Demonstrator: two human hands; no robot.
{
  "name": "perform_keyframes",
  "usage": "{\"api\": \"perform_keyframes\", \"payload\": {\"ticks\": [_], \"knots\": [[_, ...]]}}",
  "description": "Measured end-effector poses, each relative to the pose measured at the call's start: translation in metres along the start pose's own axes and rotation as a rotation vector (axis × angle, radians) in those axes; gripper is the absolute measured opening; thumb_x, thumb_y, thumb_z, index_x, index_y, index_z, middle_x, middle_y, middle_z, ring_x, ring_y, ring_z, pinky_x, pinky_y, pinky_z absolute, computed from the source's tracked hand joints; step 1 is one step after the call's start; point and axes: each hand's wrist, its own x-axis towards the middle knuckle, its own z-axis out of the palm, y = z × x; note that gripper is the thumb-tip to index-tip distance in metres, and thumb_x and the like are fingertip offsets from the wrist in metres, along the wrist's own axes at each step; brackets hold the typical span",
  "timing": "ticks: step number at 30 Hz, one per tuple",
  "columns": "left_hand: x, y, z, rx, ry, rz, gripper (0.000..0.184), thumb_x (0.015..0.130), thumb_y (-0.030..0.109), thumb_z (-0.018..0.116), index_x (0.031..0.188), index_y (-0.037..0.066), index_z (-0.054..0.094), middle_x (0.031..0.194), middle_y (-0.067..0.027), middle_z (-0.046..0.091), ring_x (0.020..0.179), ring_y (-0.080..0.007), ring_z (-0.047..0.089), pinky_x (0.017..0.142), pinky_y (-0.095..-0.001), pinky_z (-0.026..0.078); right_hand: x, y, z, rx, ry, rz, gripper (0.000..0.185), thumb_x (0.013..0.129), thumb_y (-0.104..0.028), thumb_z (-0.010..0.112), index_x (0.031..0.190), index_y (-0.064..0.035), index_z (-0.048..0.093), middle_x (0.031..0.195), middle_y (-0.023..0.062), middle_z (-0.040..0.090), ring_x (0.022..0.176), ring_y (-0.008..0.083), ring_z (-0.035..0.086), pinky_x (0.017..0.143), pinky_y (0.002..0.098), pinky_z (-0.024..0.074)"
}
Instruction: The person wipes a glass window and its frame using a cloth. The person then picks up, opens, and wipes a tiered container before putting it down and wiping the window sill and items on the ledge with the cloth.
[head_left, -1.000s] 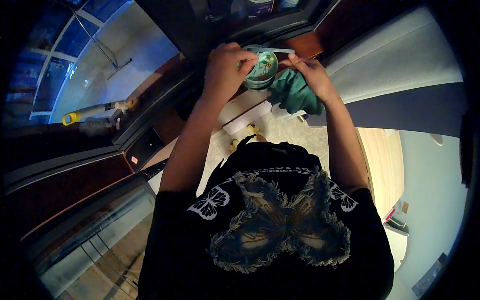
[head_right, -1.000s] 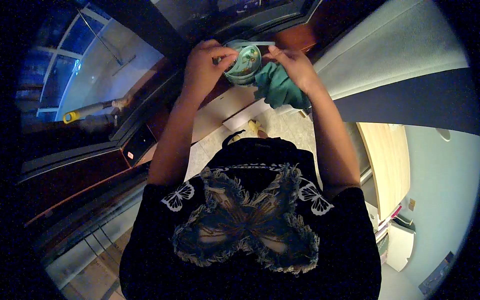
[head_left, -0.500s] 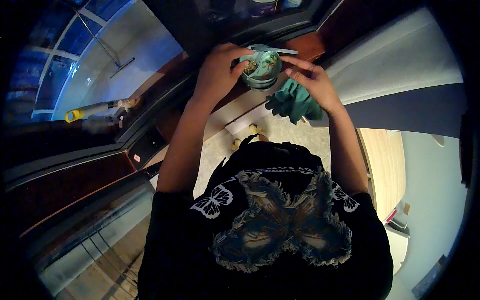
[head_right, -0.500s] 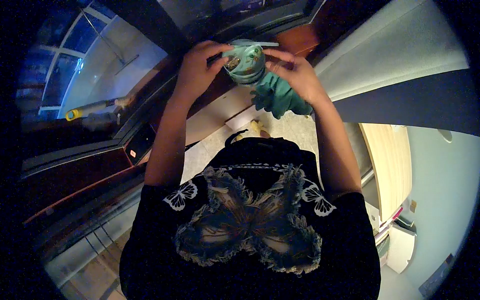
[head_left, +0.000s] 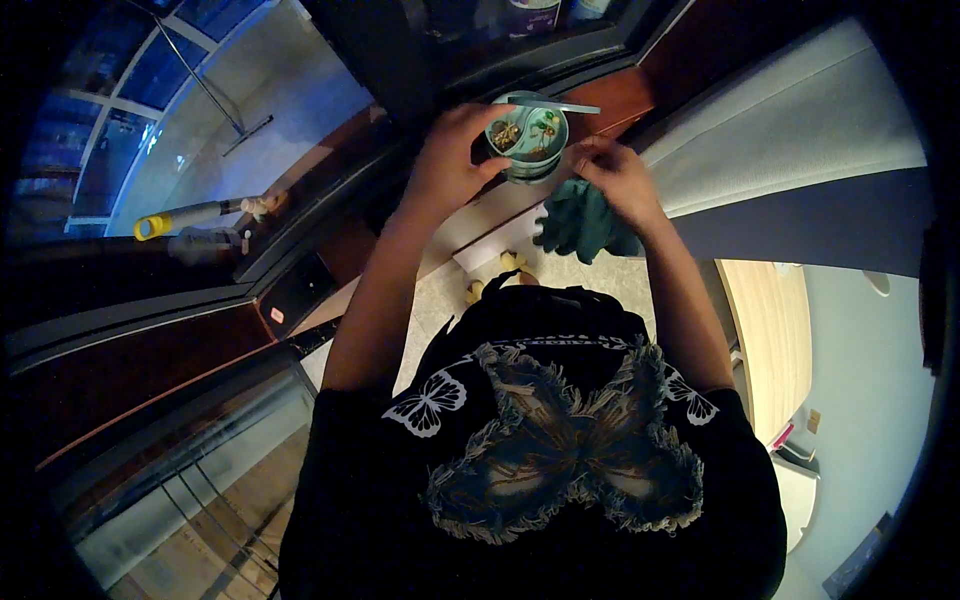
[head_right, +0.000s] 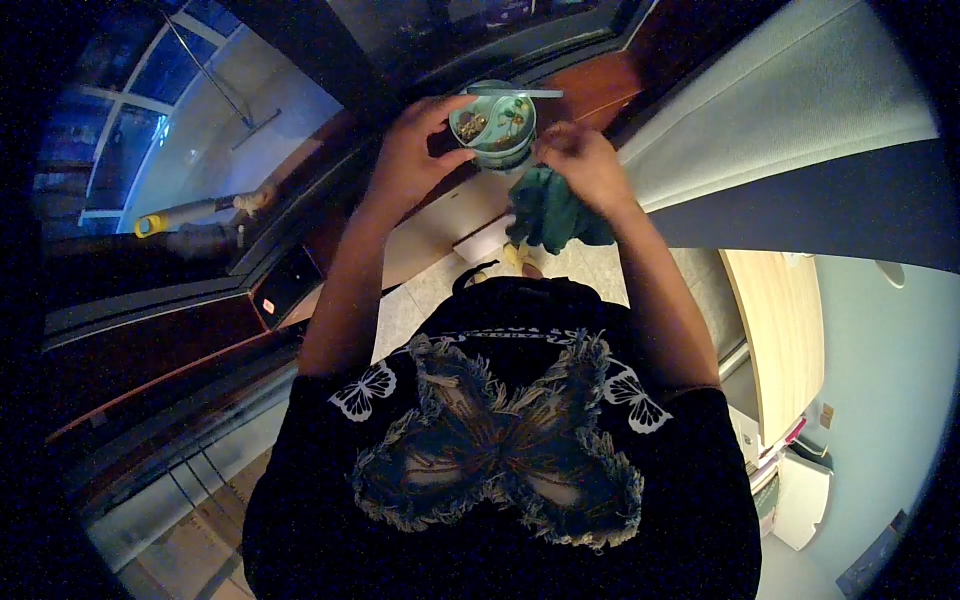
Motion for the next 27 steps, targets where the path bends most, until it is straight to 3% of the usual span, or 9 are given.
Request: {"api": "perform_keyframes", "payload": {"ticks": [5, 8, 15, 18, 21, 23, 24, 26, 27], "knots": [[-0.003, 0.002, 0.005, 0.069, 0.029, 0.023, 0.068, 0.071, 0.011, 0.086, 0.135, 0.015, 0.061, 0.119, -0.0119, 0.064, 0.111, -0.0319, 0.061, 0.099, -0.0407, 0.050, 0.002, 0.009, 0.009, -0.048, -0.026, -0.032, 0.053, 0.082, -0.036, 0.078, 0.120, -0.0008, 0.066, 0.097, 0.0169, 0.075, 0.082, 0.0266, 0.073, 0.080, 0.0376, 0.0557], [-0.004, 0.002, 0.008, 0.119, 0.043, 0.063, 0.066, 0.070, 0.014, 0.087, 0.132, 0.016, 0.062, 0.114, -0.0100, 0.064, 0.111, -0.0324, 0.059, 0.099, -0.0421, 0.048, -0.005, -0.010, 0.007, -0.045, -0.089, 0.120, 0.046, 0.082, -0.026, 0.081, 0.117, 0.0017, 0.066, 0.107, 0.0115, 0.072, 0.097, 0.0193, 0.069, 0.089, 0.0330, 0.0532], [-0.007, 0.014, 0.018, 0.145, 0.015, -0.020, 0.054, 0.072, 0.018, 0.086, 0.122, 0.017, 0.064, 0.098, -0.0055, 0.064, 0.097, -0.0306, 0.059, 0.088, -0.0419, 0.050, -0.010, -0.027, 0.022, -0.097, -0.091, 0.191, 0.058, 0.075, -0.027, 0.089, 0.119, 0.0022, 0.065, 0.107, 0.0144, 0.071, 0.098, 0.0210, 0.070, 0.086, 0.0339, 0.0550], [-0.014, 0.019, 0.039, 0.131, 0.048, -0.089, 0.053, 0.074, 0.019, 0.085, 0.123, 0.017, 0.064, 0.102, -0.0066, 0.065, 0.098, -0.0305, 0.061, 0.088, -0.0417, 0.051, -0.009, -0.018, 0.024, -0.131, -0.077, 0.103, 0.063, 0.078, -0.024, 0.086, 0.129, 0.0012, 0.060, 0.113, 0.0149, 0.070, 0.100, 0.0211, 0.070, 0.089, 0.0339, 0.0546], [-0.024, 0.016, 0.062, 0.006, 0.171, -0.041, 0.052, 0.077, 0.020, 0.084, 0.123, 0.014, 0.063, 0.108, -0.0085, 0.066, 0.103, -0.0297, 0.062, 0.089, -0.0419, 0.051, -0.009, 0.023, 0.022, 0.138, -0.086, -0.057, 0.066, 0.084, -0.026, 0.081, 0.139, -0.0017, 0.054, 0.116, 0.0117, 0.070, 0.102, 0.0208, 0.069, 0.092, 0.0331, 0.0534], [-0.026, 0.022, 0.058, -0.015, 0.152, -0.036, 0.051, 0.078, 0.021, 0.084, 0.124, 0.011, 0.062, 0.113, -0.0110, 0.066, 0.107, -0.0306, 0.062, 0.091, -0.0429, 0.051, -0.013, 0.010, 0.023, 0.650, 0.021, 0.065, 0.063, 0.089, -0.028, 0.074, 0.143, -0.0038, 0.052, 0.116, 0.0080, 0.069, 0.105, 0.0209, 0.067, 0.095, 0.0329, 0.0513], [-0.028, 0.023, 0.057, -0.077, 0.168, -0.040, 0.051, 0.077, 0.020, 0.084, 0.123, 0.011, 0.063, 0.113, -0.0110, 0.065, 0.108, -0.0312, 0.061, 0.092, -0.0435, 0.050, -0.018, 0.002, 0.022, 0.736, 0.103, 0.208, 0.055, 0.090, -0.034, 0.074, 0.128, 0.0033, 0.063, 0.109, 0.0114, 0.070, 0.097, 0.0220, 0.067, 0.089, 0.0317, 0.0519], [-0.032, 0.022, 0.055, -0.141, 0.183, -0.051, 0.051, 0.077, 0.019, 0.084, 0.123, 0.011, 0.063, 0.114, -0.0110, 0.065, 0.108, -0.0318, 0.061, 0.093, -0.0441, 0.050, -0.012, 0.011, 0.019, 0.617, 0.056, 0.204, 0.055, 0.090, -0.035, 0.075, 0.128, 0.0035, 0.063, 0.109, 0.0116, 0.070, 0.096, 0.0207, 0.067, 0.088, 0.0309, 0.0518], [-0.032, 0.020, 0.053, -0.013, 0.295, -0.007, 0.048, 0.076, 0.019, 0.085, 0.119, 0.012, 0.065, 0.113, -0.0100, 0.065, 0.107, -0.0317, 0.060, 0.091, -0.0436, 0.050, -0.008, 0.015, 0.018, 0.500, 0.011, 0.193, 0.056, 0.091, -0.036, 0.075, 0.128, 0.0038, 0.063, 0.108, 0.0118, 0.070, 0.096, 0.0195, 0.066, 0.088, 0.0302, 0.0518]]}}
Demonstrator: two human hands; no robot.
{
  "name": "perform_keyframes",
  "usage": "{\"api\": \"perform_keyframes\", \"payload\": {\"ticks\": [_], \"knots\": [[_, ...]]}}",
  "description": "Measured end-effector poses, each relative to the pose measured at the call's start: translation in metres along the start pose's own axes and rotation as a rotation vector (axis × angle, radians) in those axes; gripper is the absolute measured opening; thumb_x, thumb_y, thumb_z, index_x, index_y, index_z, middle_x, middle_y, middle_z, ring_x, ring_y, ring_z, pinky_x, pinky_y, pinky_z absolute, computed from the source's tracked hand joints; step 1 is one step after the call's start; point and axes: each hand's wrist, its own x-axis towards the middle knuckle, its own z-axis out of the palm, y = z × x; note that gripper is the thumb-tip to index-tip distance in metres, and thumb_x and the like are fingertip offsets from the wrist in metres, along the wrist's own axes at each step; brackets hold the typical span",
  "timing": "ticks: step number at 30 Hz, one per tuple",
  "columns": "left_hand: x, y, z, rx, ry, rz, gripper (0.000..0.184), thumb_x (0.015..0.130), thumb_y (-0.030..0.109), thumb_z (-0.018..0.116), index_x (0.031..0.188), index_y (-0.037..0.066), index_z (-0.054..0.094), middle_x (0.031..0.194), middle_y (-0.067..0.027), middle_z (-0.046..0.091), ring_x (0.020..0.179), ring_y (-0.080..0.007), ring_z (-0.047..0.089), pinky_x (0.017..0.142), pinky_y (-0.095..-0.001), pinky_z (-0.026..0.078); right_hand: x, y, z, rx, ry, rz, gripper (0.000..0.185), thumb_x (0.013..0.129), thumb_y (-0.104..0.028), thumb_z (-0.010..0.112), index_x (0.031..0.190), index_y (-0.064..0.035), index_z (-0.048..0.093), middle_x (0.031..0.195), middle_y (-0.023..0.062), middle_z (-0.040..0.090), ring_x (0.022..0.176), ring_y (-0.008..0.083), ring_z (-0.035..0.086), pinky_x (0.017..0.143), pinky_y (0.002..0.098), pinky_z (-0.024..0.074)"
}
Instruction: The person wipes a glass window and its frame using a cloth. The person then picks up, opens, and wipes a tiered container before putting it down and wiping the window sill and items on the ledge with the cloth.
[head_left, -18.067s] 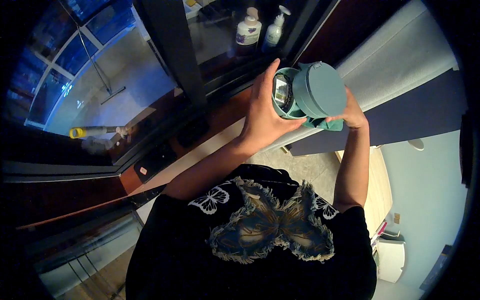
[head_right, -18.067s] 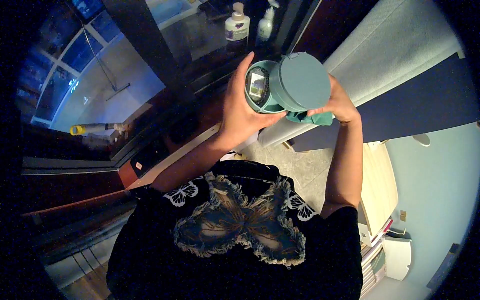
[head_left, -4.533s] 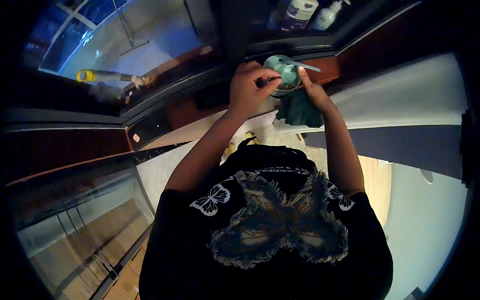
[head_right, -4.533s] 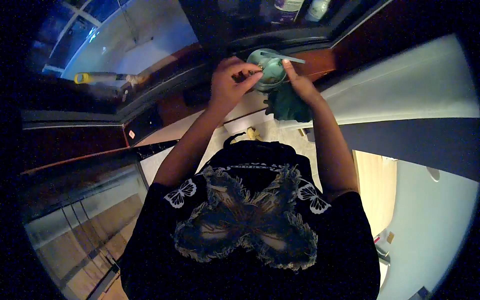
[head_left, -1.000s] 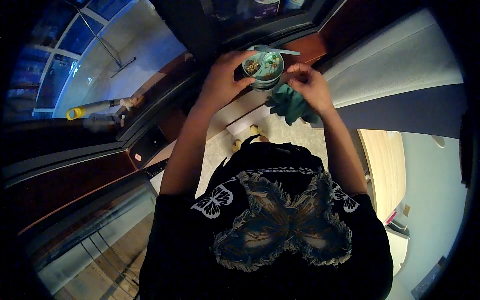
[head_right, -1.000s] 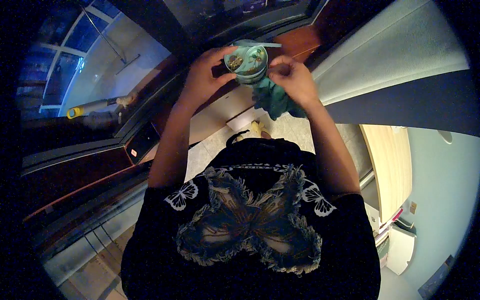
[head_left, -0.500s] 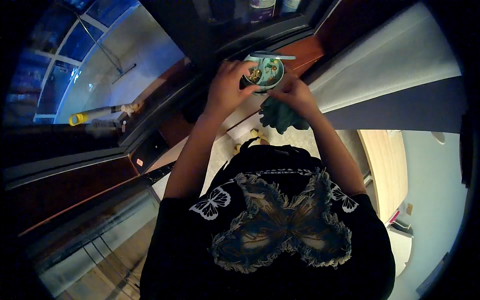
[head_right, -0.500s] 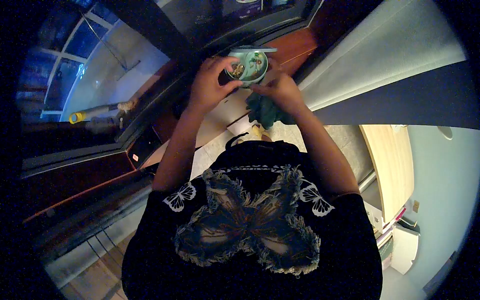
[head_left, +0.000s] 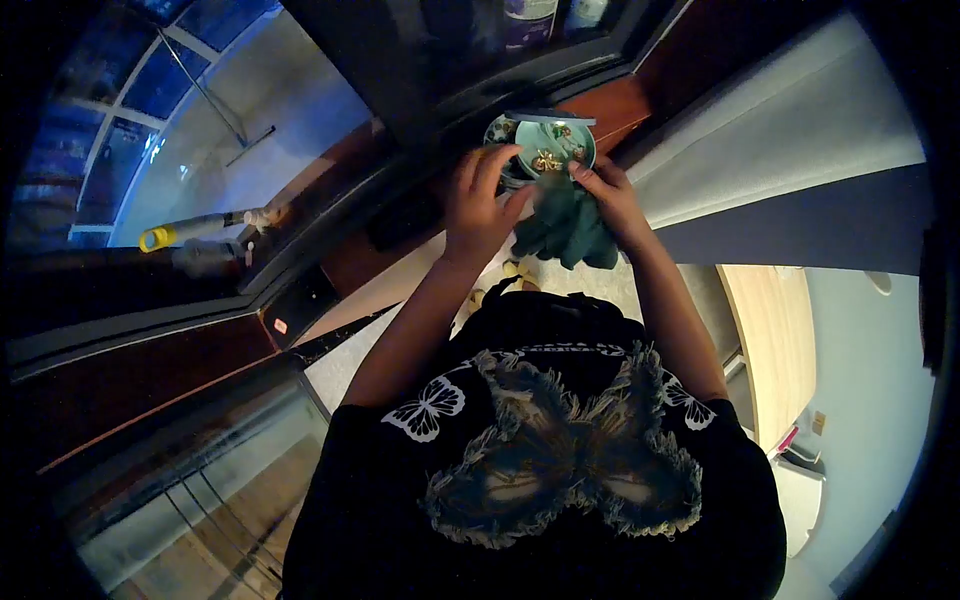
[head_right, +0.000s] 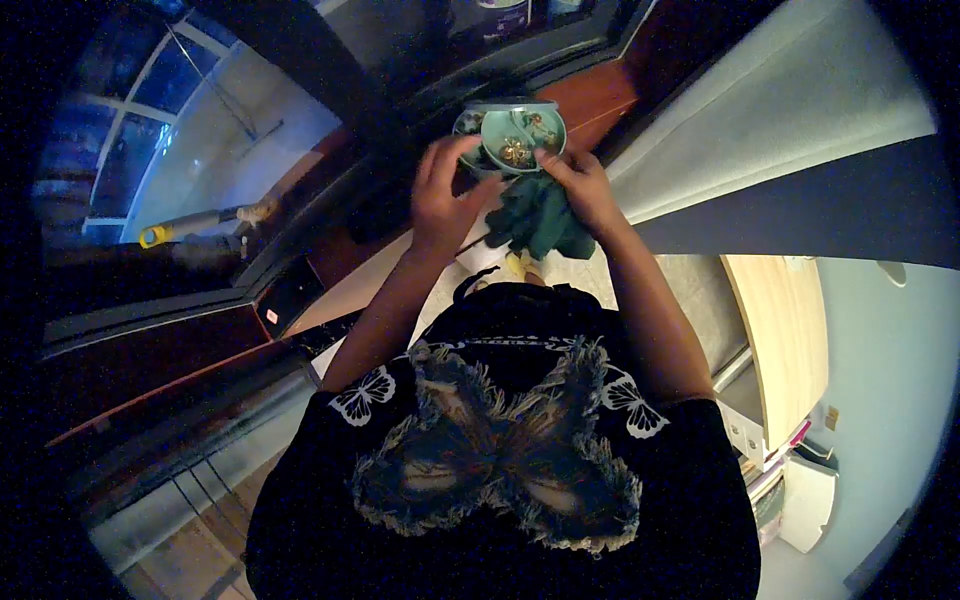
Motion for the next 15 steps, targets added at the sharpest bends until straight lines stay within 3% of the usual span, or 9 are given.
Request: {"api": "perform_keyframes", "payload": {"ticks": [2, 5, 8, 15], "knots": [[0.001, -0.006, -0.005, 0.120, 0.114, 0.060, 0.045, 0.075, 0.018, 0.085, 0.116, 0.014, 0.067, 0.111, -0.0089, 0.064, 0.106, -0.0316, 0.059, 0.090, -0.0430, 0.050, 0.004, -0.004, -0.004, -0.052, -0.008, -0.023, 0.057, 0.091, -0.037, 0.076, 0.128, 0.0042, 0.063, 0.109, 0.0119, 0.070, 0.096, 0.0189, 0.066, 0.087, 0.0301, 0.0519], [-0.001, -0.016, -0.009, 0.212, 0.116, 0.057, 0.030, 0.068, 0.017, 0.088, 0.094, 0.015, 0.074, 0.105, -0.0051, 0.064, 0.100, -0.0290, 0.058, 0.087, -0.0407, 0.049, 0.005, -0.015, -0.011, -0.040, -0.011, -0.020, 0.057, 0.092, -0.038, 0.075, 0.129, 0.0033, 0.062, 0.112, 0.0108, 0.069, 0.098, 0.0178, 0.066, 0.089, 0.0297, 0.0515], [-0.003, -0.021, -0.011, 0.211, 0.101, 0.086, 0.027, 0.069, 0.016, 0.088, 0.092, 0.014, 0.075, 0.106, -0.0049, 0.063, 0.099, -0.0290, 0.058, 0.086, -0.0403, 0.049, 0.008, -0.015, -0.021, 0.041, 0.064, 0.024, 0.056, 0.092, -0.038, 0.075, 0.129, 0.0019, 0.061, 0.112, 0.0092, 0.069, 0.099, 0.0169, 0.066, 0.088, 0.0286, 0.0517], [-0.003, -0.021, -0.010, 0.170, 0.082, 0.070, 0.025, 0.070, 0.014, 0.087, 0.092, 0.014, 0.076, 0.105, -0.0049, 0.061, 0.098, -0.0284, 0.057, 0.085, -0.0397, 0.049, 0.028, -0.011, -0.052, 0.121, 0.119, 0.079, 0.032, 0.095, -0.032, 0.073, 0.107, -0.0023, 0.071, 0.096, 0.0034, 0.072, 0.083, 0.0129, 0.067, 0.078, 0.0265, 0.0530]]}}
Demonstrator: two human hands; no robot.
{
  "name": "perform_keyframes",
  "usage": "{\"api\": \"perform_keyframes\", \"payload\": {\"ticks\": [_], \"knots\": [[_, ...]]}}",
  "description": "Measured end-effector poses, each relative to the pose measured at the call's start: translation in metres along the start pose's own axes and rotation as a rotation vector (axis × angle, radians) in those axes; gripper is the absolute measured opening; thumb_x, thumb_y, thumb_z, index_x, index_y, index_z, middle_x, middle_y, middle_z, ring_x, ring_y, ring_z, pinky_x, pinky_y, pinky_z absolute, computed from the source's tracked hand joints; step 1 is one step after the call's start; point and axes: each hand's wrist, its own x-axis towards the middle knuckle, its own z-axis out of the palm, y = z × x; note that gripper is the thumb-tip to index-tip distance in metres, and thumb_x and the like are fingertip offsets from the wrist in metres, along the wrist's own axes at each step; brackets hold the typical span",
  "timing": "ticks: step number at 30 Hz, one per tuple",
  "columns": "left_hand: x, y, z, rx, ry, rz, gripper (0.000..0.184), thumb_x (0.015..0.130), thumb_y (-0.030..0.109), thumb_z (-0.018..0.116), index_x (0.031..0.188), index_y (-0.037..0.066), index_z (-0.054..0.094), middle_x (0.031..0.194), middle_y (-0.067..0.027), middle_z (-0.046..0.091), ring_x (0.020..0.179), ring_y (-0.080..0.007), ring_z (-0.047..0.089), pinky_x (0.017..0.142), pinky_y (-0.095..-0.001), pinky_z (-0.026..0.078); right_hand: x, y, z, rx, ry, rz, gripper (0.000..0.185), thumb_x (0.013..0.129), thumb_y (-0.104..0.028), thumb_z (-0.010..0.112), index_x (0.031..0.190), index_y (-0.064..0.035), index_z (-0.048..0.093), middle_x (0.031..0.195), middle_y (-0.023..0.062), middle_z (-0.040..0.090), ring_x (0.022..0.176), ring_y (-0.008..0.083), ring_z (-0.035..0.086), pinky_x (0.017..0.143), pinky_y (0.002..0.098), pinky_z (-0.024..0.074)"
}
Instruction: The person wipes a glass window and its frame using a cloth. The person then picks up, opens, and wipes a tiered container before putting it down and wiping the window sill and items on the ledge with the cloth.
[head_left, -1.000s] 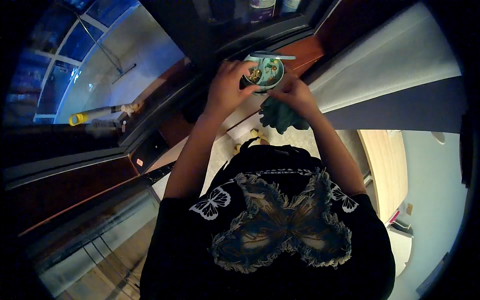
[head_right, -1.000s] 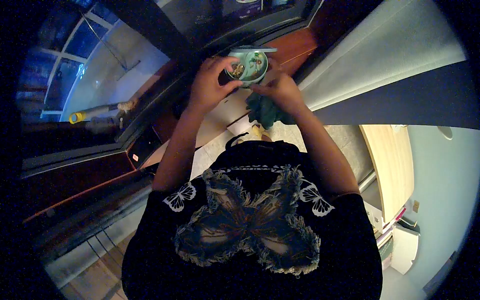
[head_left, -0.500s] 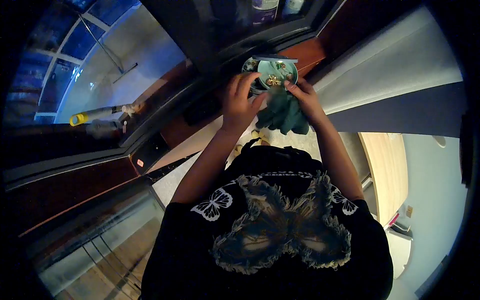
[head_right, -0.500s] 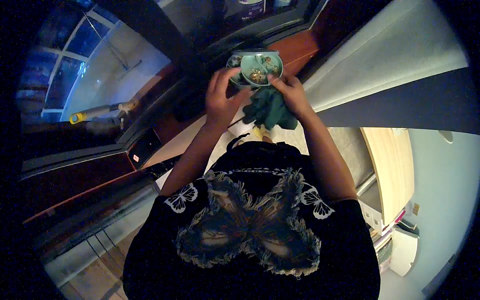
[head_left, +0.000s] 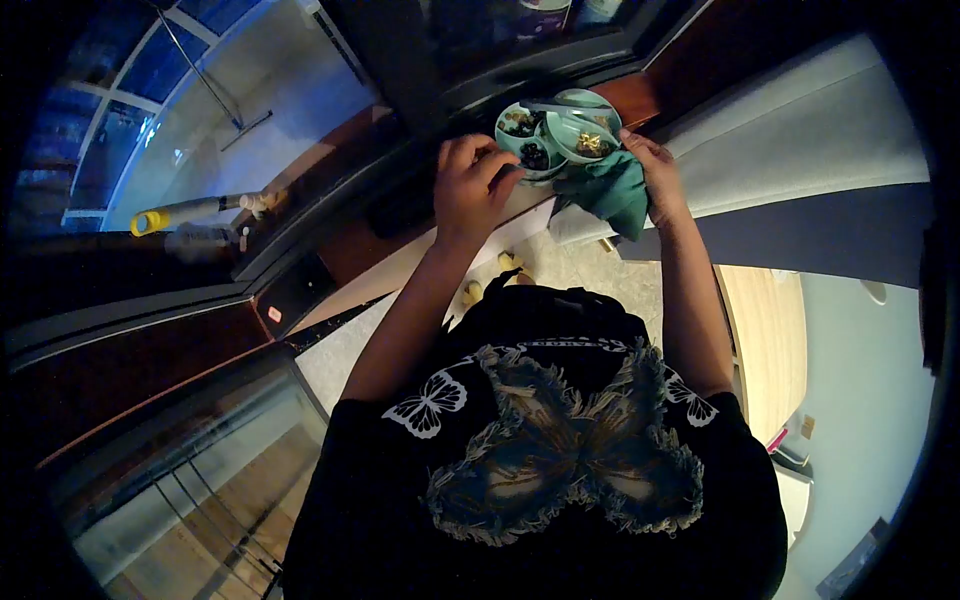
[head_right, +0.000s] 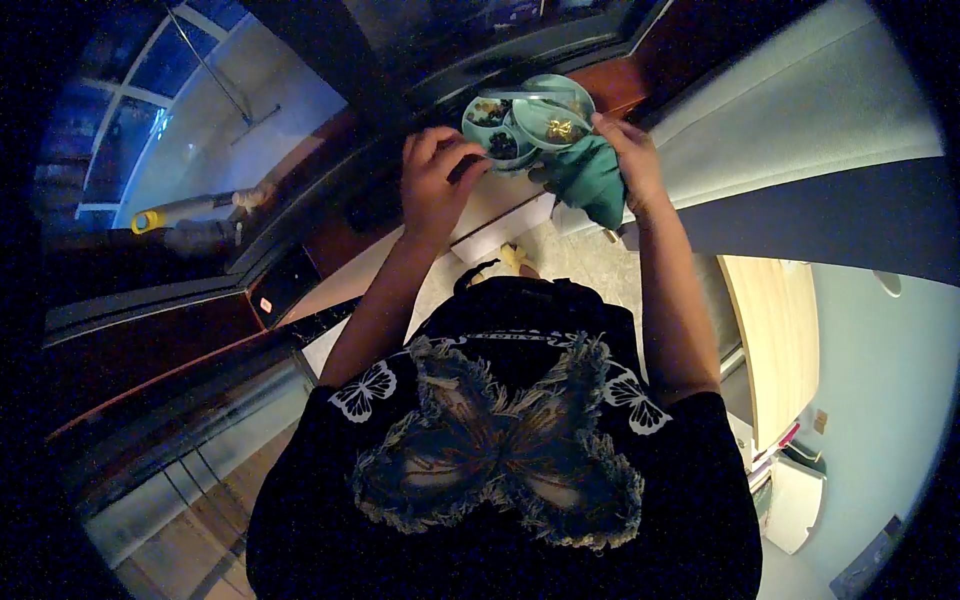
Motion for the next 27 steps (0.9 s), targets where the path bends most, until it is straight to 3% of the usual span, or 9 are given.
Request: {"api": "perform_keyframes", "payload": {"ticks": [3, 12, 20, 24, 27], "knots": [[0.000, 0.000, -0.001, 0.018, -0.017, 0.005, 0.025, 0.070, 0.014, 0.086, 0.093, 0.013, 0.076, 0.105, -0.0052, 0.061, 0.097, -0.0279, 0.057, 0.085, -0.0392, 0.050, 0.016, 0.005, -0.008, 0.034, 0.012, -0.042, 0.033, 0.092, -0.034, 0.077, 0.097, -0.0018, 0.072, 0.087, 0.0039, 0.071, 0.076, 0.0128, 0.066, 0.072, 0.0280, 0.0535], [0.001, 0.000, -0.002, 0.011, -0.052, 0.013, 0.027, 0.070, 0.013, 0.086, 0.095, 0.014, 0.077, 0.108, -0.0054, 0.060, 0.100, -0.0273, 0.056, 0.086, -0.0384, 0.050, 0.012, -0.016, 0.002, -0.093, 0.031, -0.024, 0.037, 0.092, -0.035, 0.076, 0.101, 0.0008, 0.073, 0.092, 0.0063, 0.073, 0.079, 0.0142, 0.068, 0.075, 0.0283, 0.0543], [0.011, 0.009, -0.005, 0.103, -0.166, 0.106, 0.039, 0.073, 0.024, 0.086, 0.112, 0.023, 0.078, 0.131, -0.0112, 0.057, 0.117, -0.0368, 0.051, 0.100, -0.0464, 0.044, 0.013, -0.015, 0.001, -0.056, 0.023, -0.024, 0.040, 0.091, -0.035, 0.077, 0.105, 0.0024, 0.072, 0.096, 0.0066, 0.073, 0.082, 0.0138, 0.068, 0.076, 0.0281, 0.0541], [0.010, 0.005, -0.003, 0.197, -0.157, 0.139, 0.039, 0.074, 0.026, 0.085, 0.112, 0.024, 0.078, 0.136, -0.0112, 0.057, 0.121, -0.0363, 0.051, 0.103, -0.0489, 0.041, 0.011, -0.015, 0.004, -0.056, 0.052, -0.017, 0.042, 0.091, -0.036, 0.077, 0.108, 0.0025, 0.072, 0.098, 0.0069, 0.073, 0.083, 0.0140, 0.068, 0.078, 0.0280, 0.0544], [0.009, -0.003, -0.005, 0.220, -0.114, 0.162, 0.025, 0.080, 0.035, 0.079, 0.103, 0.023, 0.081, 0.135, -0.0095, 0.059, 0.123, -0.0352, 0.049, 0.105, -0.0504, 0.037, 0.012, -0.014, 0.001, -0.058, 0.047, -0.013, 0.045, 0.090, -0.036, 0.078, 0.111, 0.0029, 0.072, 0.100, 0.0073, 0.073, 0.083, 0.0144, 0.068, 0.078, 0.0284, 0.0549]]}}
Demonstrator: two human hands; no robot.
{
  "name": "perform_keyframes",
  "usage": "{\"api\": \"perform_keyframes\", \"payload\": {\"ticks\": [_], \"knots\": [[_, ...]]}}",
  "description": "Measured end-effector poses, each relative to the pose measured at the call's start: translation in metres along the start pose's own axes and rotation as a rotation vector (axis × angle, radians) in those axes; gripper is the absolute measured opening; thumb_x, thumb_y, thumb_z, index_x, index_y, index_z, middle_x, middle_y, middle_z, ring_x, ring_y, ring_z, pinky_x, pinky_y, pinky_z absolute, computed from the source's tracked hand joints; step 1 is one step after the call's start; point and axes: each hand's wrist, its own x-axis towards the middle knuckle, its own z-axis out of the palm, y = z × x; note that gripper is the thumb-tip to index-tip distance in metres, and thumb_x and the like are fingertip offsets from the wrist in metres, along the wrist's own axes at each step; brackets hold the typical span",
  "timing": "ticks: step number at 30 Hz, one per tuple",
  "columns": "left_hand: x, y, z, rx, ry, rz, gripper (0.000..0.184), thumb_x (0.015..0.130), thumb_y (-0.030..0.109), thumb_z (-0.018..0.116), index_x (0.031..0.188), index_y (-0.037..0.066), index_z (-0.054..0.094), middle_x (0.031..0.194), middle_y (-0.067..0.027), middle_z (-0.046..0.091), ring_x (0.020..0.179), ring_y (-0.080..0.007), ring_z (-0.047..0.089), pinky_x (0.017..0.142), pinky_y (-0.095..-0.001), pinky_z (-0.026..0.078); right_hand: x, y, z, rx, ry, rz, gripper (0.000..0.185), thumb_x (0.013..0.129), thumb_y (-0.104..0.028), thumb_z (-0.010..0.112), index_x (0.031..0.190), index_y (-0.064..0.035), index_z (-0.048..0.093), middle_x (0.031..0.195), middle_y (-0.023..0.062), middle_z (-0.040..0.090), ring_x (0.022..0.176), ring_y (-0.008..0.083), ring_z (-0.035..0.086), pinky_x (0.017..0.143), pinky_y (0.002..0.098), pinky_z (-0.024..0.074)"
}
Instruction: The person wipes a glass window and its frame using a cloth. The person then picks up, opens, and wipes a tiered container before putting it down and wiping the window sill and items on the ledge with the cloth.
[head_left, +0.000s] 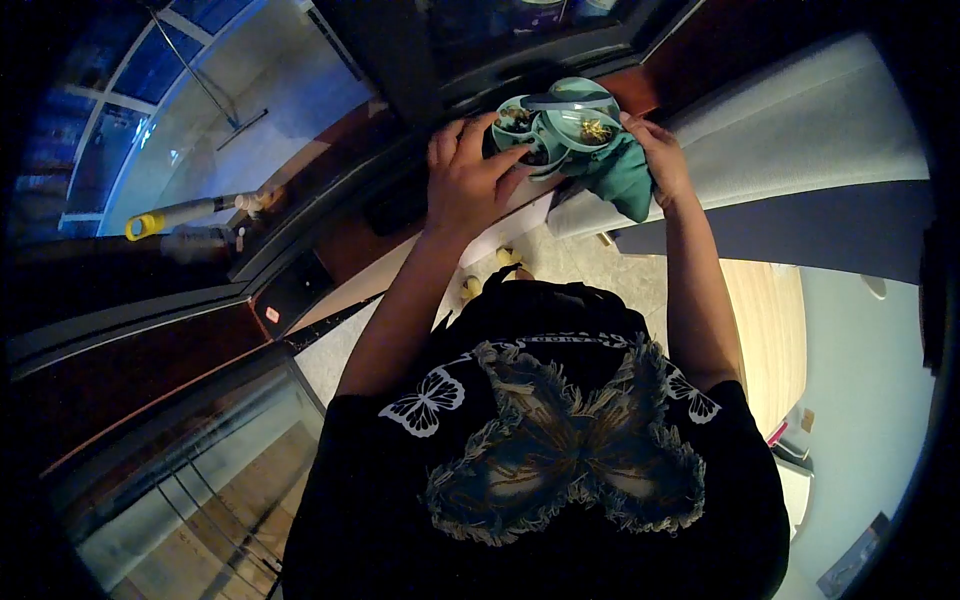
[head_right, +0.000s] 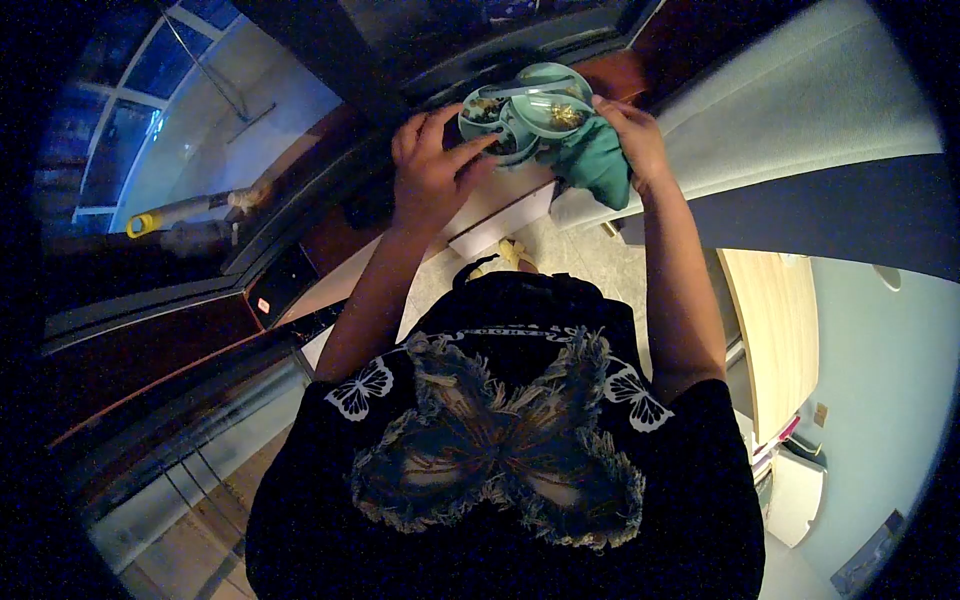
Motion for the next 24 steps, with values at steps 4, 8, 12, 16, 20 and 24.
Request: {"api": "perform_keyframes", "payload": {"ticks": [4, 8, 12, 16, 20, 24], "knots": [[-0.002, -0.006, -0.003, -0.019, 0.009, 0.030, 0.021, 0.075, 0.027, 0.082, 0.096, 0.021, 0.081, 0.130, -0.0047, 0.062, 0.122, -0.0328, 0.050, 0.103, -0.0491, 0.038, 0.004, 0.002, -0.002, 0.011, -0.026, 0.021, 0.048, 0.090, -0.036, 0.079, 0.114, 0.0039, 0.071, 0.101, 0.0080, 0.073, 0.084, 0.0150, 0.069, 0.078, 0.0289, 0.0553], [0.001, -0.007, -0.001, -0.068, 0.019, 0.031, 0.022, 0.070, 0.021, 0.086, 0.091, 0.019, 0.081, 0.127, -0.0013, 0.064, 0.120, -0.0309, 0.051, 0.103, -0.0479, 0.038, 0.001, -0.001, 0.001, 0.018, -0.022, -0.001, 0.049, 0.089, -0.037, 0.079, 0.114, 0.0039, 0.071, 0.101, 0.0081, 0.073, 0.085, 0.0153, 0.069, 0.078, 0.0291, 0.0555], [0.005, -0.004, -0.004, -0.089, 0.007, -0.003, 0.019, 0.069, 0.021, 0.086, 0.087, 0.018, 0.080, 0.124, -0.0012, 0.064, 0.120, -0.0308, 0.052, 0.103, -0.0476, 0.037, 0.003, -0.001, -0.001, -0.005, -0.013, 0.014, 0.048, 0.089, -0.036, 0.079, 0.114, 0.0041, 0.070, 0.101, 0.0082, 0.073, 0.085, 0.0157, 0.069, 0.079, 0.0292, 0.0554], [0.004, -0.008, 0.000, -0.157, -0.024, -0.037, 0.037, 0.070, 0.020, 0.087, 0.106, 0.019, 0.076, 0.128, -0.0052, 0.063, 0.121, -0.0330, 0.051, 0.104, -0.0468, 0.042, 0.003, -0.002, -0.001, -0.016, -0.006, 0.036, 0.046, 0.089, -0.033, 0.080, 0.116, 0.0036, 0.070, 0.104, 0.0080, 0.073, 0.089, 0.0161, 0.069, 0.081, 0.0293, 0.0548], [0.001, -0.004, 0.006, -0.288, -0.028, -0.209, 0.077, 0.073, 0.017, 0.088, 0.143, 0.018, 0.055, 0.135, -0.0151, 0.060, 0.128, -0.0364, 0.053, 0.109, -0.0444, 0.045, 0.005, 0.000, 0.001, 0.022, -0.007, -0.003, 0.044, 0.091, -0.029, 0.078, 0.121, 0.0014, 0.069, 0.108, 0.0082, 0.073, 0.093, 0.0164, 0.069, 0.084, 0.0296, 0.0549], [0.001, -0.004, 0.014, -0.420, -0.054, -0.294, 0.090, 0.074, 0.017, 0.088, 0.152, 0.012, 0.043, 0.141, -0.0211, 0.057, 0.130, -0.0371, 0.056, 0.109, -0.0443, 0.046, 0.005, -0.003, 0.003, 0.072, -0.085, -0.067, 0.041, 0.094, -0.023, 0.074, 0.130, -0.0039, 0.067, 0.117, 0.0088, 0.072, 0.098, 0.0164, 0.068, 0.088, 0.0302, 0.0549]]}}
